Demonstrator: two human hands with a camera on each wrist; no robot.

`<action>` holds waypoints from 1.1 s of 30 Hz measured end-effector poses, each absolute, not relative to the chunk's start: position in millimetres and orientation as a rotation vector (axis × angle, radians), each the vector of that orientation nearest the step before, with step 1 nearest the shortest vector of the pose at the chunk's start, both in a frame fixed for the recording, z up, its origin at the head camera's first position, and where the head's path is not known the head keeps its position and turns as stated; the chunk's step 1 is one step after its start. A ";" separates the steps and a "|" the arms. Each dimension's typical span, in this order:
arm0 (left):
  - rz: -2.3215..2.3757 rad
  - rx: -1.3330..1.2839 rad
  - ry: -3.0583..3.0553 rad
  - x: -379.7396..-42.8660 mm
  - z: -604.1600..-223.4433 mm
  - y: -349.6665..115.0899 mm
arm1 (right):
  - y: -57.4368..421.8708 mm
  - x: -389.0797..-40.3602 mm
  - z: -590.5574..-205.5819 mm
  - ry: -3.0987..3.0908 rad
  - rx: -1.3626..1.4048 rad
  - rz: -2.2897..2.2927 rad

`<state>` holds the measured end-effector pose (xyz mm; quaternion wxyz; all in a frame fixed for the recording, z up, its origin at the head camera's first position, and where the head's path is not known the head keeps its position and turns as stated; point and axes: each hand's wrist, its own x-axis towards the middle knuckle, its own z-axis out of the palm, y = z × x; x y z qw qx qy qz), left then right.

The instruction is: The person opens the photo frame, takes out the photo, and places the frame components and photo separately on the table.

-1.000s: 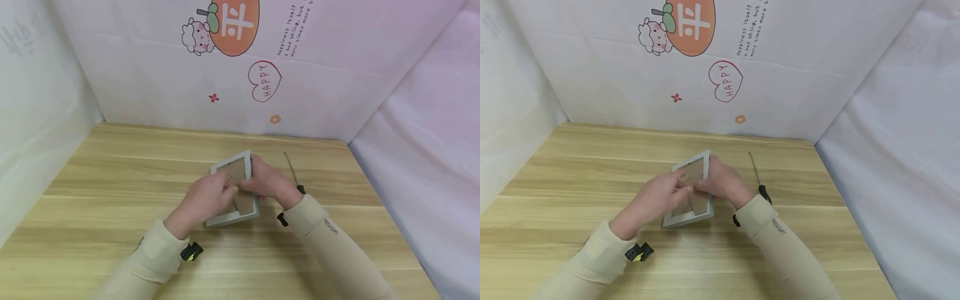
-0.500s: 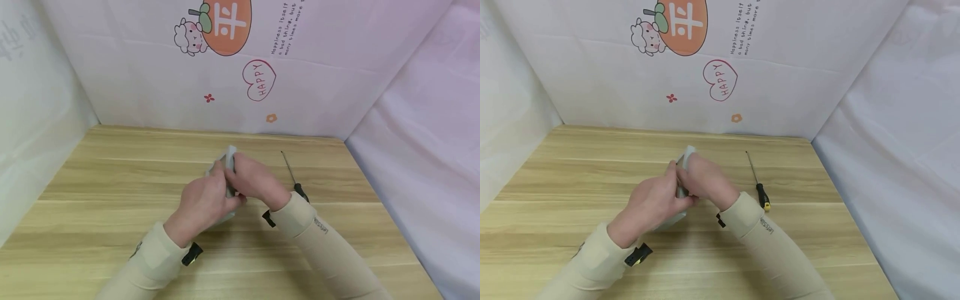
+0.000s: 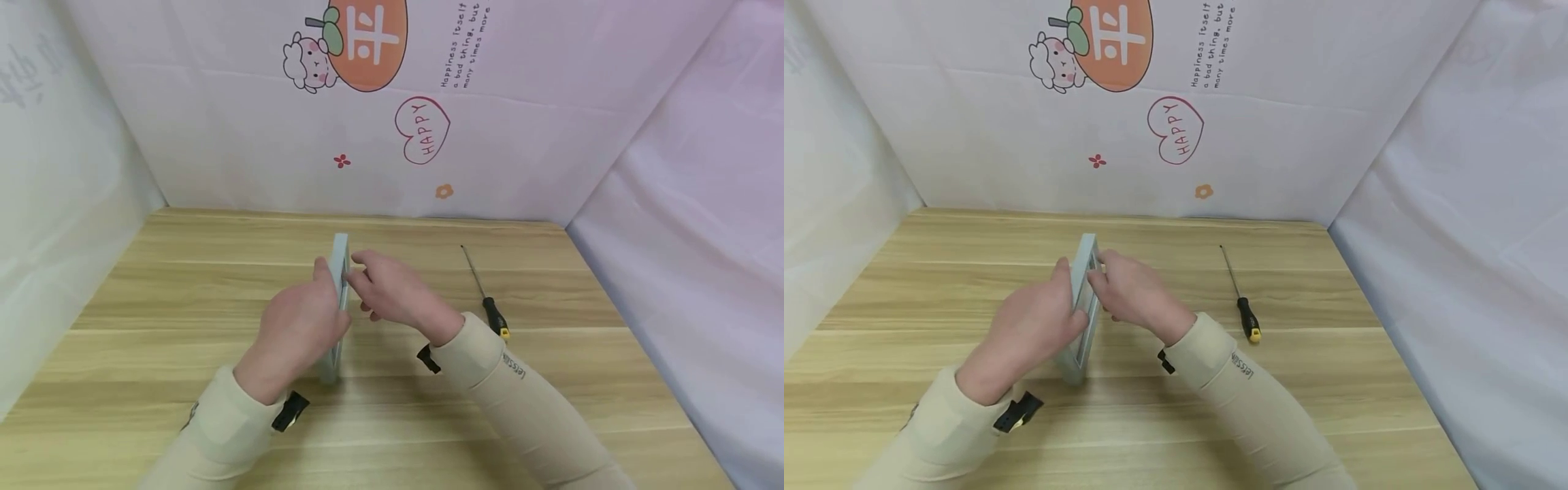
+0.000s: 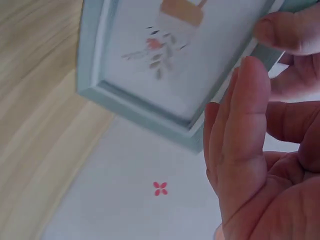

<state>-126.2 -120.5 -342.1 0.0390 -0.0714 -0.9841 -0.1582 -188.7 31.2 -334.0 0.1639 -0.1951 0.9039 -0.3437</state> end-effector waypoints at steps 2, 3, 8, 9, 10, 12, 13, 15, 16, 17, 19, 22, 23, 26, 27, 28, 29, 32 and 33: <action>-0.490 -0.202 -3.026 -125.4 -342.8 -125.7 | 35.6 -190.7 -338.3 2.579 -0.541 -0.980; -0.503 -0.186 -3.038 -125.5 -342.8 -127.7 | 38.4 -191.8 -340.8 2.586 -0.538 -0.969; -0.616 -0.185 -3.026 -127.3 -346.7 -138.9 | 54.1 -197.0 -353.0 2.598 -0.508 -0.920; -0.648 -0.191 -3.018 -128.0 -347.9 -140.9 | 57.2 -198.0 -355.5 2.607 -0.506 -0.890; -0.679 -0.196 -3.011 -128.9 -349.5 -142.8 | 60.2 -199.0 -357.9 2.610 -0.503 -0.874; -0.741 -0.200 -3.001 -131.0 -353.2 -145.6 | 66.1 -200.8 -362.9 2.614 -0.497 -0.836; -0.789 -0.198 -2.997 -132.1 -355.3 -146.6 | 69.0 -201.3 -365.2 2.610 -0.491 -0.823; -0.873 -0.199 -2.985 -135.0 -360.3 -147.5 | 74.1 -202.3 -369.7 2.609 -0.481 -0.804; -0.916 -0.196 -2.982 -136.4 -363.2 -147.7 | 76.6 -202.6 -371.9 2.605 -0.471 -0.803; -0.966 -0.194 -2.975 -137.8 -366.4 -147.5 | 79.0 -202.7 -374.0 2.601 -0.459 -0.798; -1.065 -0.183 -2.960 -141.1 -373.4 -146.1 | 84.2 -203.2 -377.9 2.599 -0.438 -0.786; -1.148 -0.156 -2.947 -145.8 -384.4 -142.3 | 92.3 -204.1 -382.7 2.619 -0.399 -0.745; -1.174 -0.146 -2.939 -147.2 -388.0 -140.8 | 95.0 -204.7 -384.4 2.621 -0.385 -0.728; -1.238 -0.125 -2.918 -150.7 -398.2 -136.4 | 102.2 -206.2 -387.9 2.627 -0.349 -0.681; -1.271 -0.115 -2.911 -151.5 -401.3 -134.6 | 104.5 -206.7 -389.2 2.625 -0.341 -0.668; -1.310 -0.106 -2.902 -152.2 -404.2 -132.9 | 106.4 -207.3 -390.5 2.620 -0.337 -0.662; -1.358 -0.095 -2.891 -152.8 -407.0 -131.0 | 108.2 -207.7 -391.6 2.614 -0.331 -0.656; -1.501 -0.072 -2.860 -154.4 -414.3 -124.9 | 112.2 -208.4 -395.3 2.612 -0.317 -0.636; -1.550 -0.058 -2.850 -154.8 -416.0 -122.6 | 113.2 -208.4 -396.1 2.615 -0.312 -0.629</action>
